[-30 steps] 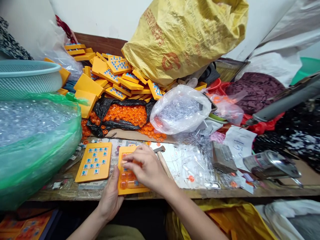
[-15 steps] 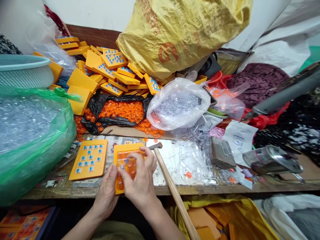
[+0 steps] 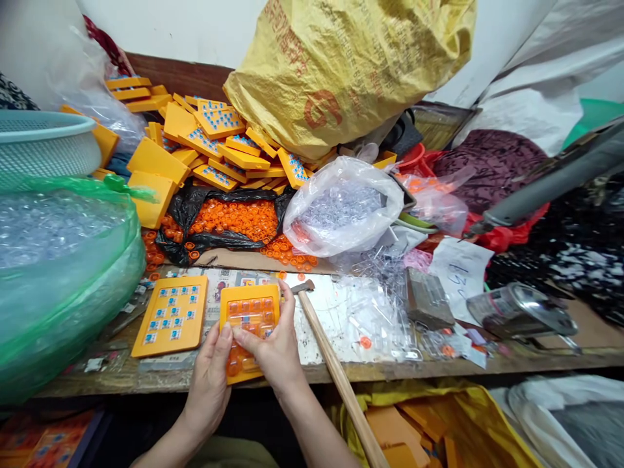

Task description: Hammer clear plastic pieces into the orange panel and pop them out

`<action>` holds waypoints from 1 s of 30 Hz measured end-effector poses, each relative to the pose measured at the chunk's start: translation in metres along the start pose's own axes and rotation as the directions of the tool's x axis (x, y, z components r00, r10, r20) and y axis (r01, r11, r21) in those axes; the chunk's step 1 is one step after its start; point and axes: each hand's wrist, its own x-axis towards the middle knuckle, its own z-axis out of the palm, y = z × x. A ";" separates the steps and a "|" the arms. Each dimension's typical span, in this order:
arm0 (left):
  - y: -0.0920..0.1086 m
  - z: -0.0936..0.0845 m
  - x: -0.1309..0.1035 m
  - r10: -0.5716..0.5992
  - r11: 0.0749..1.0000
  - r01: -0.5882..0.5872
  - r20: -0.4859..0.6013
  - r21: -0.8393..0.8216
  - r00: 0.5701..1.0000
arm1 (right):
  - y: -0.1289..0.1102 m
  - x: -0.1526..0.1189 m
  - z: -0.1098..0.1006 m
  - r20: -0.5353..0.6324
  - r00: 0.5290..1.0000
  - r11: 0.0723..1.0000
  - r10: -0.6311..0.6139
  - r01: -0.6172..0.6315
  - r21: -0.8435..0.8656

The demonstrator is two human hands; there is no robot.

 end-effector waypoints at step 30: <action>0.073 -0.040 0.033 -0.088 0.996 0.086 -0.229 -0.019 0.969 | 0.034 -0.019 -0.037 -0.159 0.970 0.932 -0.184 0.120 -0.343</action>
